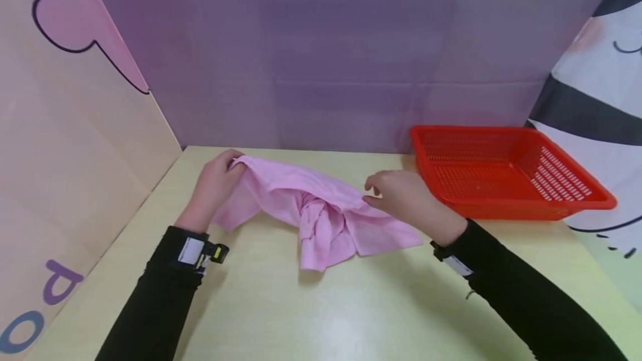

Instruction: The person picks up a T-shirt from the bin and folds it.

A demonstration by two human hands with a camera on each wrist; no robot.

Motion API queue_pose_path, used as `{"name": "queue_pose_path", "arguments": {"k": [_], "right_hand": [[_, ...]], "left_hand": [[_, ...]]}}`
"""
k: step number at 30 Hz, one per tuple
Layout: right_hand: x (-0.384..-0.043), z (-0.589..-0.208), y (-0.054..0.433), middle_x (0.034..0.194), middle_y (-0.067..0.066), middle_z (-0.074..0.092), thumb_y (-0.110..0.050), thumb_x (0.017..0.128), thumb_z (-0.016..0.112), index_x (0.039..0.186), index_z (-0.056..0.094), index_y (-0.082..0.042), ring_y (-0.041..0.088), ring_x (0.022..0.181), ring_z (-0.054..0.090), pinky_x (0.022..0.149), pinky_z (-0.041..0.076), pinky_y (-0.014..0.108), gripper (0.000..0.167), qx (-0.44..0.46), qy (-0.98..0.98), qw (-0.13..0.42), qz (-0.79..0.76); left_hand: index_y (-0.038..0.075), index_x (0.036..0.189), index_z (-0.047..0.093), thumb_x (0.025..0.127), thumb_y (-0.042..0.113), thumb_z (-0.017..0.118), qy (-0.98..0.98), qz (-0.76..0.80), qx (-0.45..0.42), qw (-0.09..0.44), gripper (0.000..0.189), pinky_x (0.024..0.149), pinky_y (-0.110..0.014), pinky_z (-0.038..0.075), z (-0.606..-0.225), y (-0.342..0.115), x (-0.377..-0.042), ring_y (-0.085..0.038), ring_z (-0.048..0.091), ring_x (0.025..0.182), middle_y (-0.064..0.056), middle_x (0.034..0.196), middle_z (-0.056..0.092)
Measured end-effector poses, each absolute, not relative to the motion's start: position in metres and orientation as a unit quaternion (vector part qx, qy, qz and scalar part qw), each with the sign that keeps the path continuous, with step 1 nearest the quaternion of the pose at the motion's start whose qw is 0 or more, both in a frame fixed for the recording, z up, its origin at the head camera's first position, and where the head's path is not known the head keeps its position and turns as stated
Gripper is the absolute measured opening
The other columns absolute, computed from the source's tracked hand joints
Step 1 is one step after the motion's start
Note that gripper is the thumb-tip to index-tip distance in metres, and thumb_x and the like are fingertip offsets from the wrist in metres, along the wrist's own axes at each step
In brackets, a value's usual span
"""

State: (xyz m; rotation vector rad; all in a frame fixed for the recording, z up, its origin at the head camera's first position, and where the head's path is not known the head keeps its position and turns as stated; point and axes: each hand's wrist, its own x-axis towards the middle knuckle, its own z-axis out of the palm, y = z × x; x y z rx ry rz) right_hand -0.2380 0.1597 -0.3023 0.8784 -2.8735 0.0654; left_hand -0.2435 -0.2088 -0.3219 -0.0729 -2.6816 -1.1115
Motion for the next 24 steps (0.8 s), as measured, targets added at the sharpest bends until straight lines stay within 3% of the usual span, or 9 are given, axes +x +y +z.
{"name": "queue_pose_path", "arguments": {"k": [8, 15, 18, 24], "right_hand": [[-0.245, -0.303, 0.098, 0.103, 0.006, 0.078, -0.030, 0.096, 0.078, 0.117, 0.076, -0.009, 0.023, 0.094, 0.073, 0.083, 0.063, 0.040, 0.029, 0.333, -0.934, 0.102, 0.074], [-0.250, -0.301, 0.056, 0.121, 0.006, 0.076, -0.046, 0.096, 0.074, 0.129, 0.070, -0.010, 0.025, 0.113, 0.071, 0.098, 0.059, 0.041, 0.049, 0.339, -0.926, 0.097, 0.133], [-0.250, -0.300, 0.043, 0.115, 0.006, 0.076, -0.050, 0.095, 0.073, 0.129, 0.066, -0.009, 0.024, 0.105, 0.072, 0.092, 0.060, 0.039, 0.053, 0.338, -0.922, 0.104, 0.161], [-0.244, -0.300, 0.022, 0.079, 0.005, 0.066, -0.055, 0.093, 0.073, 0.127, 0.054, -0.008, 0.021, 0.070, 0.064, 0.062, 0.054, 0.035, 0.061, 0.297, -0.930, 0.131, 0.172]], "left_hand": [[-0.002, 0.132, 0.063, 0.108, 0.024, 0.055, -0.914, -0.381, -0.034, 0.132, 0.037, 0.111, -0.060, 0.049, -0.312, -0.191, -0.241, -0.045, 0.062, 0.125, -0.027, 0.135, 0.067], [0.000, 0.128, 0.066, 0.107, 0.024, 0.056, -0.910, -0.389, -0.037, 0.142, 0.034, 0.107, -0.057, 0.052, -0.307, -0.176, -0.237, -0.042, 0.065, 0.117, -0.025, 0.130, 0.070], [0.003, 0.127, 0.067, 0.106, 0.028, 0.057, -0.910, -0.388, -0.040, 0.140, 0.034, 0.103, -0.056, 0.054, -0.303, -0.170, -0.235, -0.039, 0.066, 0.113, -0.022, 0.127, 0.071], [0.006, 0.122, 0.070, 0.101, 0.027, 0.061, -0.915, -0.370, -0.056, 0.153, 0.031, 0.094, -0.052, 0.055, -0.290, -0.158, -0.229, -0.036, 0.067, 0.104, -0.019, 0.120, 0.075]]}}
